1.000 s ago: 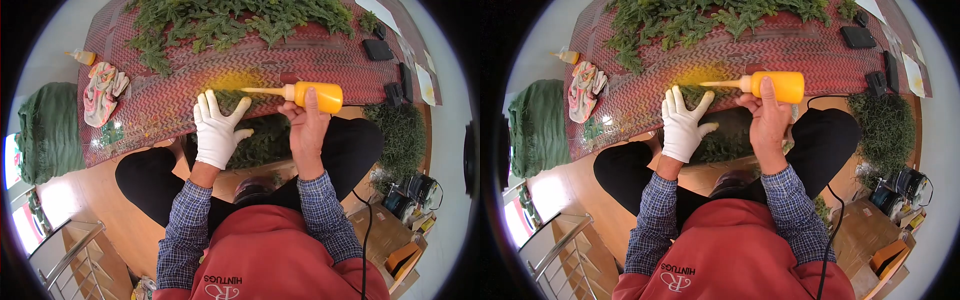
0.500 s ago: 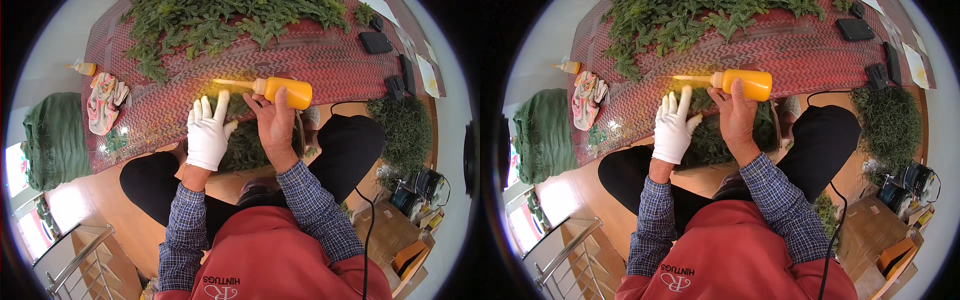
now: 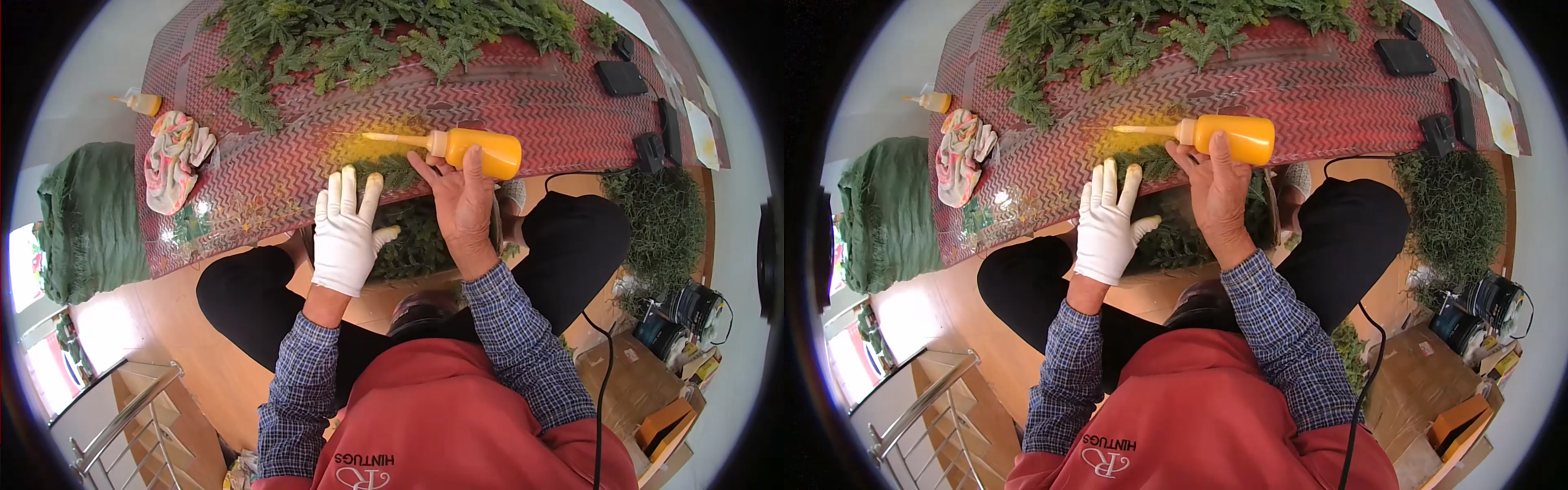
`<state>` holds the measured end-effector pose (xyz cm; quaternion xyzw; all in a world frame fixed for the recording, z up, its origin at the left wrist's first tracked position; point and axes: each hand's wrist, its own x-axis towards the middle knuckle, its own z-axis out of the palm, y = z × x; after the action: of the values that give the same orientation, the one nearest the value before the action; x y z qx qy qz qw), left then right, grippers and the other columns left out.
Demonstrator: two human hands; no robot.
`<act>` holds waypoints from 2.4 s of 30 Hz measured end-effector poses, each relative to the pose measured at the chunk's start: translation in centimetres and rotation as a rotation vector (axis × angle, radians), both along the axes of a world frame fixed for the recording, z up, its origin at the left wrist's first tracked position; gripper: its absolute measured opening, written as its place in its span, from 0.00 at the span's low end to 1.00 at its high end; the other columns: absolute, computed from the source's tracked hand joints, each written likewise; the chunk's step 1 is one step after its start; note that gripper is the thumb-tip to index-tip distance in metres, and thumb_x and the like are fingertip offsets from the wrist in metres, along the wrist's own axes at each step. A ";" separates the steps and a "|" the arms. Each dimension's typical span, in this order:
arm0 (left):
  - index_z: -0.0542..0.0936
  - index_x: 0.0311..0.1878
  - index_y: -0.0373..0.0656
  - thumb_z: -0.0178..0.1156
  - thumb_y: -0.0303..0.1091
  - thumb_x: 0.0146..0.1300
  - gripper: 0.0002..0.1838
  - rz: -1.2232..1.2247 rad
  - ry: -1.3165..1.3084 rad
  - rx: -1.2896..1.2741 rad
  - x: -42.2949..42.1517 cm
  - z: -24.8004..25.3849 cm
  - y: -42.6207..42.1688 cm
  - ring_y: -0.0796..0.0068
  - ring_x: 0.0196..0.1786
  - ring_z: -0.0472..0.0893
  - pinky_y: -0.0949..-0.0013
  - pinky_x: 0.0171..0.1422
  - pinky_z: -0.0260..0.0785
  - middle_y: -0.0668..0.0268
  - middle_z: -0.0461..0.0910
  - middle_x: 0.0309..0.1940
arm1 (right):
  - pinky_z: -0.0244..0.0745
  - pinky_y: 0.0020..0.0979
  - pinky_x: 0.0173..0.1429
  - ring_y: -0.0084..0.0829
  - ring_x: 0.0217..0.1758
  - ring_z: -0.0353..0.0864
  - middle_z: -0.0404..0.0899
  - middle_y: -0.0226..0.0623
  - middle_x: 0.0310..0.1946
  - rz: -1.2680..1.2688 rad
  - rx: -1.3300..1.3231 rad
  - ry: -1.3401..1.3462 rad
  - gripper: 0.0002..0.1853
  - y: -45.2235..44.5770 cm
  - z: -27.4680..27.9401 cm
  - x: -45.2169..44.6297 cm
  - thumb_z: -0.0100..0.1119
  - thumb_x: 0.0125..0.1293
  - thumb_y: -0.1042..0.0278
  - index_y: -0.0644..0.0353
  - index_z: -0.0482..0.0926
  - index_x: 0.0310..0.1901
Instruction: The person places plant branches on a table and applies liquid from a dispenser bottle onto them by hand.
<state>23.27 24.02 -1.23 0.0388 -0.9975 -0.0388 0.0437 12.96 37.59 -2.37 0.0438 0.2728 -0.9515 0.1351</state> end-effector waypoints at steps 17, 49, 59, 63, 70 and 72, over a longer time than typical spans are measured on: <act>0.69 0.69 0.52 0.64 0.23 0.56 0.35 0.119 0.210 0.457 -4.8 1.0 -4.3 0.63 0.36 0.81 0.66 0.45 0.73 0.59 0.82 0.39 | 0.83 0.30 0.46 0.29 0.38 0.79 0.75 0.48 0.44 0.079 -0.644 -0.526 0.38 5.5 1.4 -7.8 0.57 0.69 0.50 0.70 0.54 0.67; 0.70 0.64 0.31 0.60 0.24 0.66 0.24 0.472 -0.056 1.939 1.3 5.0 -4.1 0.73 0.42 0.82 0.73 0.41 0.77 0.55 0.81 0.49 | 0.74 0.19 0.24 0.17 0.19 0.79 0.83 0.31 0.21 0.217 0.782 0.189 0.09 -0.9 3.7 -2.9 0.70 0.59 0.68 0.67 0.85 0.35; 0.75 0.59 0.30 0.59 0.23 0.66 0.18 0.565 0.146 1.754 1.1 4.5 -4.3 0.76 0.33 0.79 0.73 0.39 0.75 0.59 0.82 0.40 | 0.75 0.21 0.23 0.18 0.19 0.79 0.83 0.33 0.23 0.244 0.826 0.267 0.09 -0.6 3.6 -2.9 0.70 0.59 0.69 0.67 0.85 0.35; 0.78 0.55 0.29 0.61 0.22 0.64 0.16 0.631 0.218 1.659 0.7 4.6 -4.5 0.78 0.32 0.79 0.76 0.38 0.73 0.60 0.83 0.38 | 0.74 0.20 0.22 0.17 0.19 0.78 0.83 0.32 0.24 0.265 0.807 0.219 0.08 -0.7 3.0 -2.7 0.67 0.60 0.72 0.66 0.84 0.39; 0.77 0.58 0.32 0.61 0.22 0.64 0.18 0.613 0.273 1.341 0.4 5.8 -3.8 0.82 0.36 0.78 0.80 0.41 0.71 0.63 0.83 0.41 | 0.70 0.18 0.20 0.15 0.20 0.75 0.80 0.31 0.24 0.356 0.630 0.080 0.10 -0.4 3.1 -2.6 0.66 0.60 0.74 0.65 0.81 0.44; 0.76 0.59 0.32 0.60 0.22 0.65 0.19 0.579 0.272 1.310 0.4 6.0 -3.7 0.81 0.39 0.78 0.78 0.43 0.73 0.62 0.82 0.44 | 0.69 0.18 0.20 0.15 0.20 0.75 0.80 0.30 0.23 0.381 0.575 0.024 0.10 -0.2 3.1 -2.7 0.66 0.61 0.73 0.65 0.81 0.43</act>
<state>23.63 20.28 4.76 0.3142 -0.7049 -0.6194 0.1438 10.22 37.35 0.71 0.0174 0.5348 -0.7938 0.2891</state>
